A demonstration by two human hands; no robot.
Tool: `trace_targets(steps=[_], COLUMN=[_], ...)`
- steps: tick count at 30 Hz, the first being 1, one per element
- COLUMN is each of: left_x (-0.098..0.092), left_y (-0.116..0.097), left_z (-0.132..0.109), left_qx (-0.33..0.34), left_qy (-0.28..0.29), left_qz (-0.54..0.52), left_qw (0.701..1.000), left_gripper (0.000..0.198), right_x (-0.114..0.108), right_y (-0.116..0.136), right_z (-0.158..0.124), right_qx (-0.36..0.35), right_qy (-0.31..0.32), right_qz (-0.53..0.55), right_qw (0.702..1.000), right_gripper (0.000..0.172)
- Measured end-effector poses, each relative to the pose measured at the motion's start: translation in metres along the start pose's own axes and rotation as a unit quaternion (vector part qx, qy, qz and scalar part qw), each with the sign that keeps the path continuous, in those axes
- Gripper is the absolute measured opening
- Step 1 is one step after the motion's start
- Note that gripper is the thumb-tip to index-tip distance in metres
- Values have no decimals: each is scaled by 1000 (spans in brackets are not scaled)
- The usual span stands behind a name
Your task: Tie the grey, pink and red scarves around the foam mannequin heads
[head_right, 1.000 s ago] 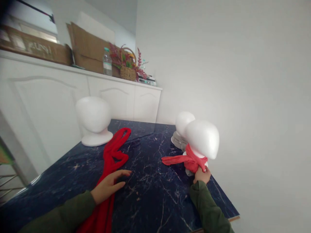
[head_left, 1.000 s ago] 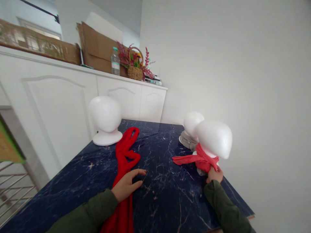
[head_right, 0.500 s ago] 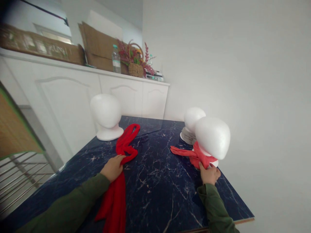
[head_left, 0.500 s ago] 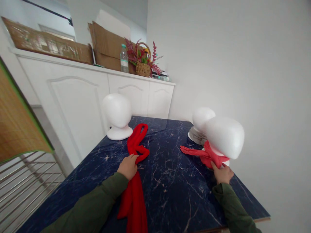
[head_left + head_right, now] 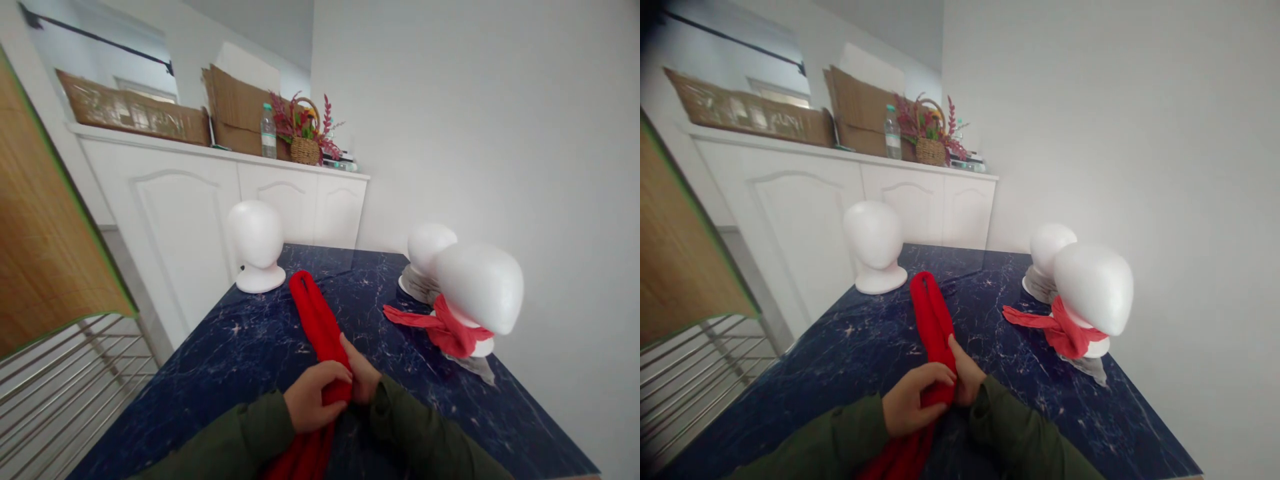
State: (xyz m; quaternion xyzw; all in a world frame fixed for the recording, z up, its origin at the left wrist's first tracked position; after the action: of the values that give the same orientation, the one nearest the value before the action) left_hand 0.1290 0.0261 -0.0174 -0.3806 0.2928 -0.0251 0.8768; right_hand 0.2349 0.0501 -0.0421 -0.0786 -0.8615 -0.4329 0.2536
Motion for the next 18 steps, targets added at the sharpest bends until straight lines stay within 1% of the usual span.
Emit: trace_targets(steps=[1, 2, 3, 4, 5, 6, 7, 8, 10, 11, 12, 13, 14, 16, 18], left_x=[0, -3, -10, -21, -36, -54, -74, -93, -131, -147, -161, -172, -181, -192, -198], left_y=[0, 4, 12, 24, 39, 57, 76, 95, 131, 146, 159, 170, 179, 192, 200], left_z=[-2, -2, -1, 3, 8, 14, 20, 25, 35, 39, 43, 47, 52, 60, 68], left_qx=[9, 8, -1, -18, -42, -70, -97, -127, -190, -216, -241, -263, -281, -303, -305], left_qy=[19, 24, 10, -26, -78, -145, -217, -274, -364, -393, -417, -432, -440, -443, -435], left_qz=[3, 15, 37, 68, 106, 149, 194, 236, 311, 335, 347, 353, 353, 349, 352], left_qw=[1000, 1000, 999, 997, 990, 976, 952, 924, 857, 829, 805, 787, 776, 768, 771], left_gripper=[29, 31, 31, 29, 28, 27, 28, 32, 48, 56, 64, 72, 80, 94, 103], right_x=[3, 3, -1, -7, -15, -23, -31, -39, -52, -55, -57, -57, -56, -51, -47], right_y=[4, 8, 13, 18, 23, 27, 31, 34, 40, 42, 44, 45, 45, 45, 43], right_z=[11, 20, 26, 31, 33, 34, 33, 32, 27, 25, 23, 22, 22, 24, 26], right_qx=[-2, -20, -48, -82, -116, -144, -164, -180, -203, -210, -214, -213, -214, -219, -232], right_qy=[-30, -74, -116, -153, -181, -199, -215, -231, -263, -274, -281, -286, -285, -269, -242], right_qz=[16, 33, 50, 65, 76, 80, 78, 75, 86, 93, 94, 84, 64, 2, -63], right_qw=[999, 997, 991, 983, 974, 966, 959, 953, 939, 934, 931, 931, 932, 938, 940], right_gripper=[43, 34, 27, 24, 25, 26, 28, 29, 27, 26, 27, 30, 32, 36, 38])
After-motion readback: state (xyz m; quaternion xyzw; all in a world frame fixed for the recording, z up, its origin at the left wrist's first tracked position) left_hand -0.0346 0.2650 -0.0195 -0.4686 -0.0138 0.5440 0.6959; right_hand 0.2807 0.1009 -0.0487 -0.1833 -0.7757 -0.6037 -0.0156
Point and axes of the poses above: each hand's wrist, its own z-axis towards the middle knuckle, its own x-axis out of the palm, y = z × x, the point moved 2 cm from there along z, towards the middle knuckle, and after that the axes turned 9 degrees about -y, right-handed, at the moved point
